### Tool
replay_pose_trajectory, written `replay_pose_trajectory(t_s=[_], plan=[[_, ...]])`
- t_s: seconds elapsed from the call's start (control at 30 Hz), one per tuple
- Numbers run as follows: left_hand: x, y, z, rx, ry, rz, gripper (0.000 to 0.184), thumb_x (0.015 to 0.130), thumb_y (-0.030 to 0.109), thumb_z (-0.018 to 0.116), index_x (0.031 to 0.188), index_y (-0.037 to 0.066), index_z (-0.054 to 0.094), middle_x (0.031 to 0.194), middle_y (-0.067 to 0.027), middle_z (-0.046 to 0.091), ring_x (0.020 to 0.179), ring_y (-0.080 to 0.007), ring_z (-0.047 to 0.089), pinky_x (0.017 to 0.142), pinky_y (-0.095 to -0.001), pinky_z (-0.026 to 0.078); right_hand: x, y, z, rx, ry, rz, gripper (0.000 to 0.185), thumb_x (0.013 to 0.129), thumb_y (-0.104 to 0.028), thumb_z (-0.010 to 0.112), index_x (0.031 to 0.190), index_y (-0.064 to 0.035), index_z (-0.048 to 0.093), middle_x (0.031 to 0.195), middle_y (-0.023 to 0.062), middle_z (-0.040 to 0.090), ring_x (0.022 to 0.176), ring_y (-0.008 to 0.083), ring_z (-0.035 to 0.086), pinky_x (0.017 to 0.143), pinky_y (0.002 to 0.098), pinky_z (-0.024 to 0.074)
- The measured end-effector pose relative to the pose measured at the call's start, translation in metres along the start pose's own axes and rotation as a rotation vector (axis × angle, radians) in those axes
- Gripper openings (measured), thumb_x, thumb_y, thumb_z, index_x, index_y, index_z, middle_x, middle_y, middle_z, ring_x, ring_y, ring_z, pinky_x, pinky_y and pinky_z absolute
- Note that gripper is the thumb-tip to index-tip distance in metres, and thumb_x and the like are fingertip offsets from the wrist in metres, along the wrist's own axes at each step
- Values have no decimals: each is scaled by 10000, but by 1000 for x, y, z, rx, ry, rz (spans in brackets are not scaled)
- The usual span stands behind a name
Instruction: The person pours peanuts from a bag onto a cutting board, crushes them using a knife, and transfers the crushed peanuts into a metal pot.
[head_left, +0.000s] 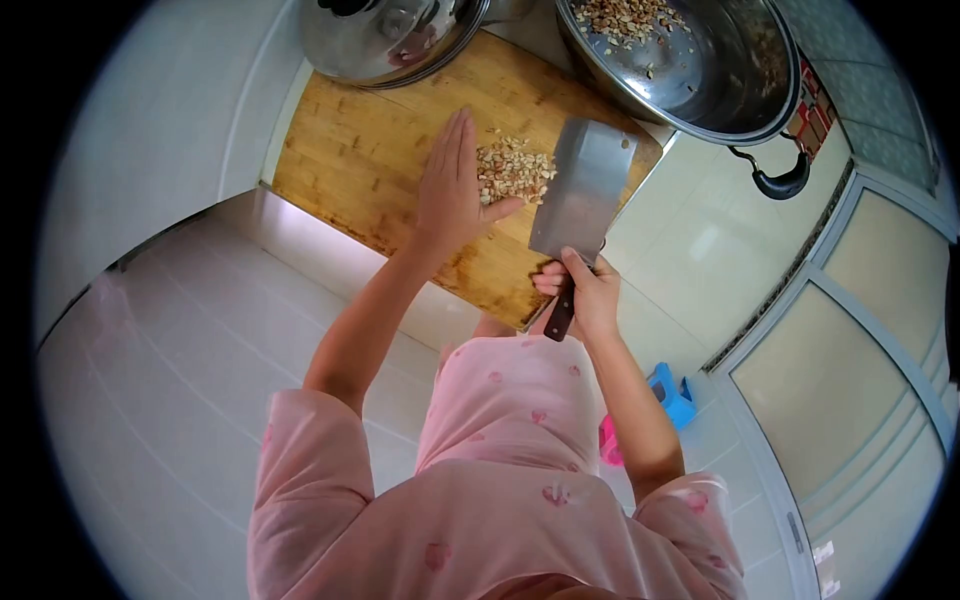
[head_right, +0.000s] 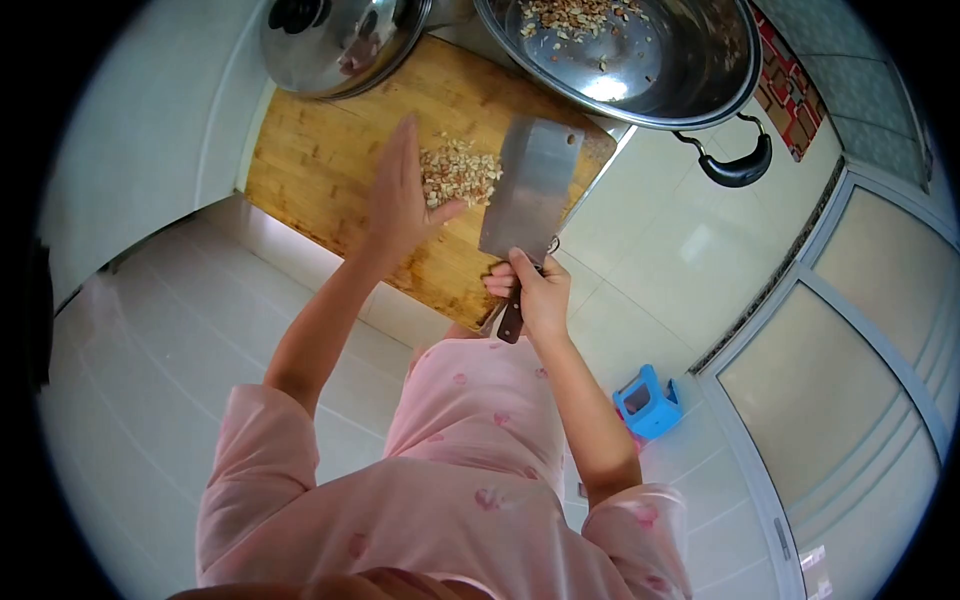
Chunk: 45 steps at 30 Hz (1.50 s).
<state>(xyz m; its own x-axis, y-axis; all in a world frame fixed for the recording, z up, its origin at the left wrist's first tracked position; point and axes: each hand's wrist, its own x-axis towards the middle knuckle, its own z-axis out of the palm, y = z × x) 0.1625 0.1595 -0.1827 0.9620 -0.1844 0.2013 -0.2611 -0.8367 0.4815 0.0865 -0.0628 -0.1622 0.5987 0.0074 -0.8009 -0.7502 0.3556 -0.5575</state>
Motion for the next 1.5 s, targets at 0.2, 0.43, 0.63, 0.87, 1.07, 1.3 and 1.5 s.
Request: replay_pose_trajectory(t_s=[0.2,0.43,0.63,0.87,1.07,1.3,1.5], plan=[[5,20,11,-161,68,-24,1066,699,481,801,1443,-87,292,1460,-289,380,1355,-453,369,1113,-495,328,11,0,27,-130,-125,72,154,959,-110,602,904,33,620,742,135,673,596,201,676,520,291,554],[-4,21,22,-404,179,-264,990,701,297,822,1467,-44,296,1471,-273,376,1354,-450,374,1106,-497,333,12,20,54,-67,-309,75,191,952,-104,602,787,-13,572,590,30,528,421,99,428,393,262,352],[24,81,-43,-209,147,-191,952,702,222,808,1468,-30,301,1457,-262,390,1337,-446,392,1088,-494,351,-40,-34,54,-14,-333,176,203,936,-102,619,756,-20,575,562,35,515,387,109,418,381,265,344],[149,153,-96,-263,250,100,910,705,257,828,1439,-10,361,1393,-251,453,1258,-404,479,1033,-446,410,-95,-173,60,-5,-309,-86,142,957,-111,555,864,-4,563,578,44,528,393,121,469,376,271,383],[264,160,-17,-512,466,-54,379,957,313,586,1127,-18,657,1177,-224,625,1066,-337,602,962,-374,455,-50,-252,37,-293,-173,-336,184,941,-136,572,847,17,533,584,48,539,434,106,511,387,275,424],[321,105,-5,-112,702,220,140,874,106,637,956,4,590,961,-197,619,940,-372,590,804,-459,454,-68,-271,2,-453,-30,-367,206,940,-163,601,816,-11,537,587,31,531,407,88,459,381,262,420],[321,137,-48,-238,253,-1,231,922,236,623,821,31,660,822,-179,643,722,-361,609,664,-472,473,-52,-259,5,-451,11,-489,214,954,-179,610,831,-13,555,579,24,535,414,80,467,388,254,402]])
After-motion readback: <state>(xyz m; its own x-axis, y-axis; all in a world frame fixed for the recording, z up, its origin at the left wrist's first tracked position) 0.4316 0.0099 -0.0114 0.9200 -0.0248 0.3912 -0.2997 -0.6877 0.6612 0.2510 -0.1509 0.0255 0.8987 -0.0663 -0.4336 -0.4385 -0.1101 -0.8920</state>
